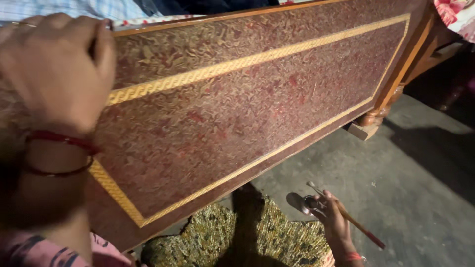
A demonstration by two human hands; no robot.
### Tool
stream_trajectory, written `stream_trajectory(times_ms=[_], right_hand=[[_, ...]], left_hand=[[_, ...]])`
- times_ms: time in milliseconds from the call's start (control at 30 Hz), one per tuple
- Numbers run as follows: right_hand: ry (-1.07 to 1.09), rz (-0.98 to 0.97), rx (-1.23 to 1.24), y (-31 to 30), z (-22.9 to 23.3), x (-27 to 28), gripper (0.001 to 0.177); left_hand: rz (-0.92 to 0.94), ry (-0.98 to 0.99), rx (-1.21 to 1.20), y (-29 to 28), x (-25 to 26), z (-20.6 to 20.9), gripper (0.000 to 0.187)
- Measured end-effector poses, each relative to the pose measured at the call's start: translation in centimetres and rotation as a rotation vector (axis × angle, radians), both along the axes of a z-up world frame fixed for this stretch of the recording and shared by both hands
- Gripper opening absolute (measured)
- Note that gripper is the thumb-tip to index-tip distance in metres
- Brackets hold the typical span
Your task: The person uses a paintbrush to apply gold paint to the decorative border of a wooden bed frame. They hold the frame with one hand while carefully painting the edges with the other.
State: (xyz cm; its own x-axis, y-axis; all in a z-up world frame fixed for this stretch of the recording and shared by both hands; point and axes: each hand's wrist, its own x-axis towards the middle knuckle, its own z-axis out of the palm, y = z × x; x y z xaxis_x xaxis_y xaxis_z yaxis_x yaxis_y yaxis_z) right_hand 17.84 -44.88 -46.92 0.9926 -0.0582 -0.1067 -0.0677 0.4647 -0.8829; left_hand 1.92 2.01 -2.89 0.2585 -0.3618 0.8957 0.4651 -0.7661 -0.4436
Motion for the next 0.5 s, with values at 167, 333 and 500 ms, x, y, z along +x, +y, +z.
stream_trajectory(times_ms=[167, 333, 500], right_hand=[[0.11, -0.157, -1.034, 1.0, -0.9, 1.1, 0.035], [-0.12, -0.194, -1.194, 0.8, -5.1, 1.5, 0.037], [-0.095, -0.136, -1.267, -1.1, -9.5, 3.3, 0.038]], left_hand=[[-0.099, 0.058, -0.019, 0.0, -0.5, -0.9, 0.013], [-0.137, 0.056, 0.056, 3.0, 0.4, -3.2, 0.015], [0.398, -0.142, 0.436, 8.4, 4.7, -4.5, 0.021]])
